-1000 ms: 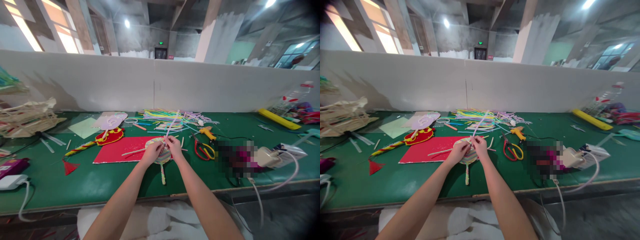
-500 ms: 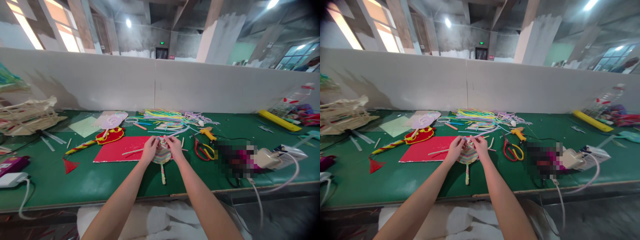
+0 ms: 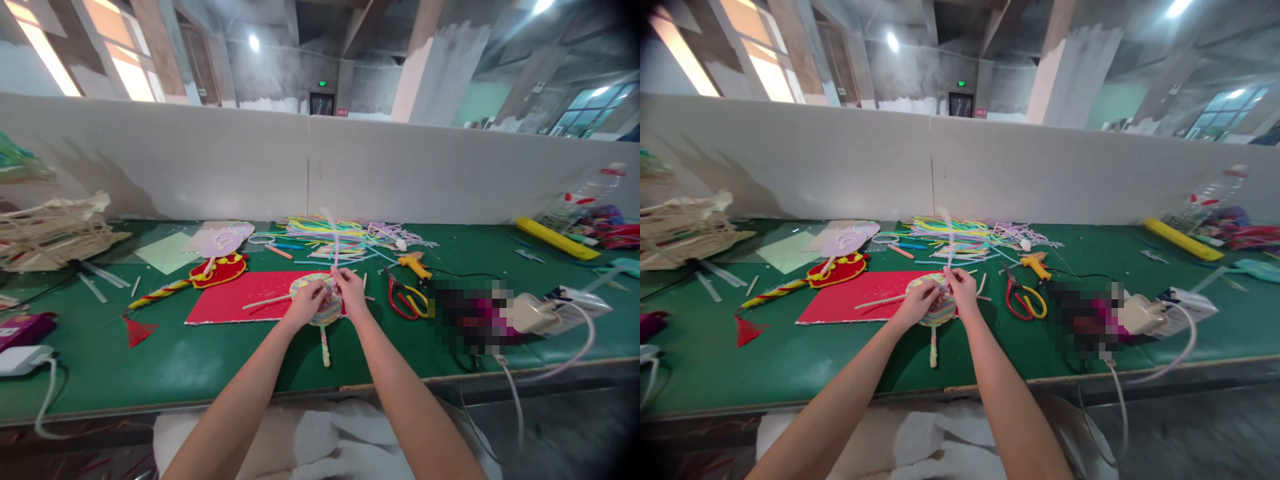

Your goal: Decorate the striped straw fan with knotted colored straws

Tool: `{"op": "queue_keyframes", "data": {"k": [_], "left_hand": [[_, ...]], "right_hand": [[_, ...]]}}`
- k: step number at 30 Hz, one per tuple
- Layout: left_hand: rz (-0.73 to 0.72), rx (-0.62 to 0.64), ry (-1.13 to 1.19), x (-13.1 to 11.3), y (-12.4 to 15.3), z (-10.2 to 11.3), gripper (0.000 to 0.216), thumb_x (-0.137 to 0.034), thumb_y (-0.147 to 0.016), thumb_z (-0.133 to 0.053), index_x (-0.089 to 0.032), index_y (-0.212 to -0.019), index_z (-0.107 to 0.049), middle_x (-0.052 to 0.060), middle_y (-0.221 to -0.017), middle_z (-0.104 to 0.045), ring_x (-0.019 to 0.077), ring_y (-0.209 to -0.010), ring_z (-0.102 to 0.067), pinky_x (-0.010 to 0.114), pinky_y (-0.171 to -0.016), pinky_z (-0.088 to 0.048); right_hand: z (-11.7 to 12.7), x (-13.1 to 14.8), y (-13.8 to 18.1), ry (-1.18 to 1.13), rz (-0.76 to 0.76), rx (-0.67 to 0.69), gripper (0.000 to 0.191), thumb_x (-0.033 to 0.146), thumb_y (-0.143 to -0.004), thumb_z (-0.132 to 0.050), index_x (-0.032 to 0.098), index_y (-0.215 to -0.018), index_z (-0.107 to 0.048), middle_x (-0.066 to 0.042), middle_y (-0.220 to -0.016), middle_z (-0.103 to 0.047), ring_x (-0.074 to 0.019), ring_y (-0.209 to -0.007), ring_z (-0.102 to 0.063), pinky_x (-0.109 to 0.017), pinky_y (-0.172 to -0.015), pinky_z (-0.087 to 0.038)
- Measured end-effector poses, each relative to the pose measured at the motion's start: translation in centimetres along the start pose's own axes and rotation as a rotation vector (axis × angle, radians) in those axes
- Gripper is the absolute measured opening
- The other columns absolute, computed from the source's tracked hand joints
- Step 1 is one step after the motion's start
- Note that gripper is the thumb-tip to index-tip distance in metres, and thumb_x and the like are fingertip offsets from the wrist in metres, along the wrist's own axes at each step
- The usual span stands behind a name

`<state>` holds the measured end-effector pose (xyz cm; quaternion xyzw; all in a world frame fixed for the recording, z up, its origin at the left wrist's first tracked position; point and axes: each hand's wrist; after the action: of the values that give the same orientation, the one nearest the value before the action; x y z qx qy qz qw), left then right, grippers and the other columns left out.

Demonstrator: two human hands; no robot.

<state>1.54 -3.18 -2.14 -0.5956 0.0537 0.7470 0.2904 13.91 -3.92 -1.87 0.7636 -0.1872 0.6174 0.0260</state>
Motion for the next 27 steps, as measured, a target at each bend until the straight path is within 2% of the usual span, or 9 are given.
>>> {"op": "queue_keyframes", "data": {"k": [4,14,21,27], "left_hand": [[0.018,-0.101,0.097,-0.1,-0.3,-0.1,0.021,-0.033,-0.081,-0.041,-0.017,-0.071,-0.050,0.000,-0.061,-0.054,0.0103,-0.053,-0.051,0.021,-0.051,-0.043],[-0.006,-0.272,0.095,0.4,-0.5,0.5,0.022,-0.035,-0.081,-0.043,-0.017,-0.069,-0.049,-0.003,-0.056,-0.052,0.0105,-0.054,-0.052,0.022,-0.055,-0.042],[0.031,-0.363,0.147,0.9,-0.7,0.5,0.022,-0.037,-0.080,-0.043,-0.018,-0.069,-0.047,-0.004,-0.054,-0.050,0.0105,-0.050,-0.051,0.023,-0.052,-0.041],[0.046,-0.419,0.044,0.7,-0.5,0.7,0.024,-0.036,-0.080,-0.044,-0.017,-0.066,-0.047,-0.003,-0.054,-0.049,0.0105,-0.051,-0.050,0.021,-0.051,-0.040]], "right_hand": [[0.0,0.1,-0.1,-0.041,-0.019,-0.023,0.031,0.047,-0.063,-0.063,0.017,-0.061,-0.056,0.004,-0.047,-0.048,-0.0049,-0.036,-0.035,-0.020,-0.034,-0.025],[-0.4,0.2,0.2,-0.034,-0.044,0.040,0.028,0.045,-0.064,-0.063,0.017,-0.060,-0.057,0.001,-0.055,-0.059,-0.0058,-0.037,-0.038,-0.021,-0.036,-0.025],[-0.4,-0.1,0.2,0.016,-0.017,0.091,0.028,0.044,-0.066,-0.062,0.016,-0.059,-0.062,-0.001,-0.054,-0.061,-0.0069,-0.038,-0.038,-0.022,-0.036,-0.025],[-0.4,0.0,0.3,0.050,-0.012,0.132,0.030,0.045,-0.065,-0.062,0.016,-0.058,-0.062,0.000,-0.049,-0.056,-0.0070,-0.038,-0.038,-0.022,-0.037,-0.026]]}}
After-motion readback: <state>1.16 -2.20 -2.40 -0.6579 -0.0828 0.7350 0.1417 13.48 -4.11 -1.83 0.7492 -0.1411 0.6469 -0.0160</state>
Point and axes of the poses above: each hand's wrist, its own y-axis away from the middle knuckle, its own z-axis out of the back of the hand, x = y × z
